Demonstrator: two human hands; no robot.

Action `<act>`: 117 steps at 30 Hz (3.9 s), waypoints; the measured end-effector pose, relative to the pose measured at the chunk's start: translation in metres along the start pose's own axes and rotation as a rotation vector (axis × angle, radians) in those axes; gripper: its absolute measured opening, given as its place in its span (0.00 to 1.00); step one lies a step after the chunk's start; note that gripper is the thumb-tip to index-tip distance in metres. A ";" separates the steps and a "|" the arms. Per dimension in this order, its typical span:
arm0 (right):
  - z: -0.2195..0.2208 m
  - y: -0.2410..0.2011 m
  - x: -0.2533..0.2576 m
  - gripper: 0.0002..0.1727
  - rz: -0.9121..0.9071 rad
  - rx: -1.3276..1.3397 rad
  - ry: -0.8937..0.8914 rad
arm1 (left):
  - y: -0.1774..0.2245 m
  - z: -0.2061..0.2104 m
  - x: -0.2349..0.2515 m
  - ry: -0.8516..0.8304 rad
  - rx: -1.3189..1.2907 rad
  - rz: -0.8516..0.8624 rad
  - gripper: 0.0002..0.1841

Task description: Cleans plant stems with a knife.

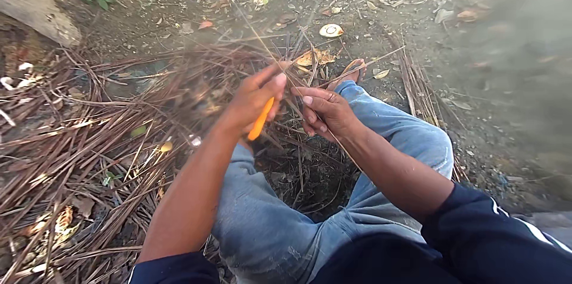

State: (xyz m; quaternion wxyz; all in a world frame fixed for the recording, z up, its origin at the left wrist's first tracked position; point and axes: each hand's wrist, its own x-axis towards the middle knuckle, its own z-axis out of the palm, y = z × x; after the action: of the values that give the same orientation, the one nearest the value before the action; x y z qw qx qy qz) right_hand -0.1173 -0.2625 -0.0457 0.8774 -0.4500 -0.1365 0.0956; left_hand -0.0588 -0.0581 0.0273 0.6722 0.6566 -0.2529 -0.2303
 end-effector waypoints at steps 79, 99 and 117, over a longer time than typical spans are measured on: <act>-0.016 -0.017 0.008 0.06 -0.406 -0.329 0.090 | 0.001 -0.004 -0.009 0.335 0.330 -0.137 0.25; -0.026 -0.030 0.017 0.05 -0.685 -0.559 0.189 | -0.004 0.033 -0.010 0.229 1.001 0.064 0.21; -0.016 -0.030 0.008 0.05 -0.811 -0.807 0.211 | -0.007 0.022 -0.005 0.202 1.184 0.090 0.25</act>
State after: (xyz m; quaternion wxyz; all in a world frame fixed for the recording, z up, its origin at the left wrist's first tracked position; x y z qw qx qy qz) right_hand -0.1030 -0.2897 -0.0285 0.6119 -0.6675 -0.2352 -0.3532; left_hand -0.0770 -0.0721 0.0207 0.2222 0.9265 -0.3007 0.0419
